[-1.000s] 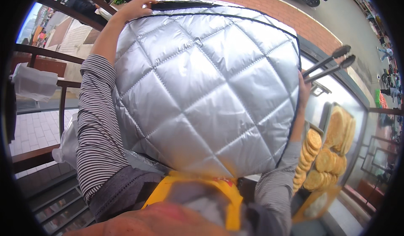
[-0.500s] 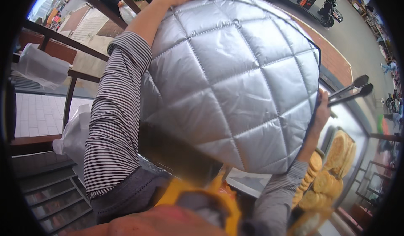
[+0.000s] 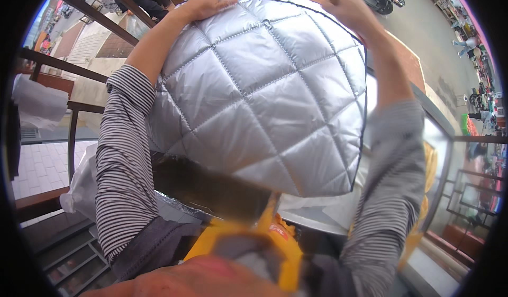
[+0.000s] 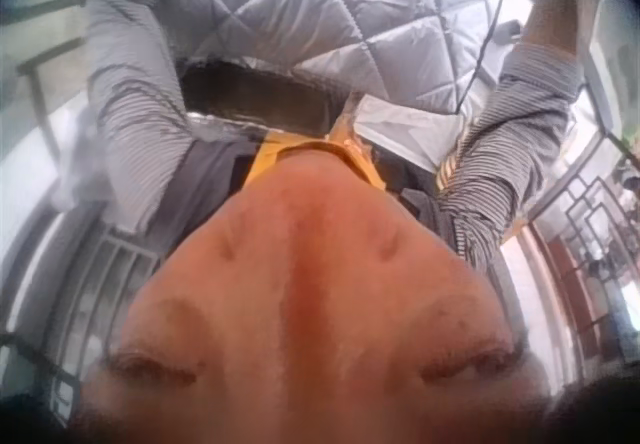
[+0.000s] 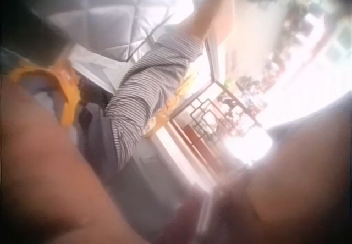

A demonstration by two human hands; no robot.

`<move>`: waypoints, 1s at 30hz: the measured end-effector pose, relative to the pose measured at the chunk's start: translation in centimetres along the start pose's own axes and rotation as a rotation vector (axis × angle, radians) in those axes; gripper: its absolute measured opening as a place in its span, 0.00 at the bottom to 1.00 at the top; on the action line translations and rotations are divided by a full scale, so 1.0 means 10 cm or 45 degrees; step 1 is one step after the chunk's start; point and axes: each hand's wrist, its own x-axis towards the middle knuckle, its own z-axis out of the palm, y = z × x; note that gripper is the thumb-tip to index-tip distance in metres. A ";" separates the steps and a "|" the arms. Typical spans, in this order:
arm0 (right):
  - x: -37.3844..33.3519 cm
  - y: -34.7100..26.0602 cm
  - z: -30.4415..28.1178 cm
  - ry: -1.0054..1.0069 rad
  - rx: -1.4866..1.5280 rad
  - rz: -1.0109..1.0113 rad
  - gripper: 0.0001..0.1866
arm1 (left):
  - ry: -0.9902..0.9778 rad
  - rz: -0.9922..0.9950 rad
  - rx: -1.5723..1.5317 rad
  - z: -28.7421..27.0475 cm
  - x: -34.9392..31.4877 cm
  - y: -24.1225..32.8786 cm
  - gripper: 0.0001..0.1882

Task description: The person uses tongs to transfer cooked flatbreads from a warming container to a display tray, then moves to a griddle to flip and arrange raw and cooked flatbreads. The person also places additional raw dough onto the griddle and organizes the cooked items on a rack.

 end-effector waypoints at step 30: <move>0.88 -0.57 1.44 -0.152 -0.275 -0.045 0.20 | 0.058 0.396 -0.288 -0.73 -1.16 0.47 0.10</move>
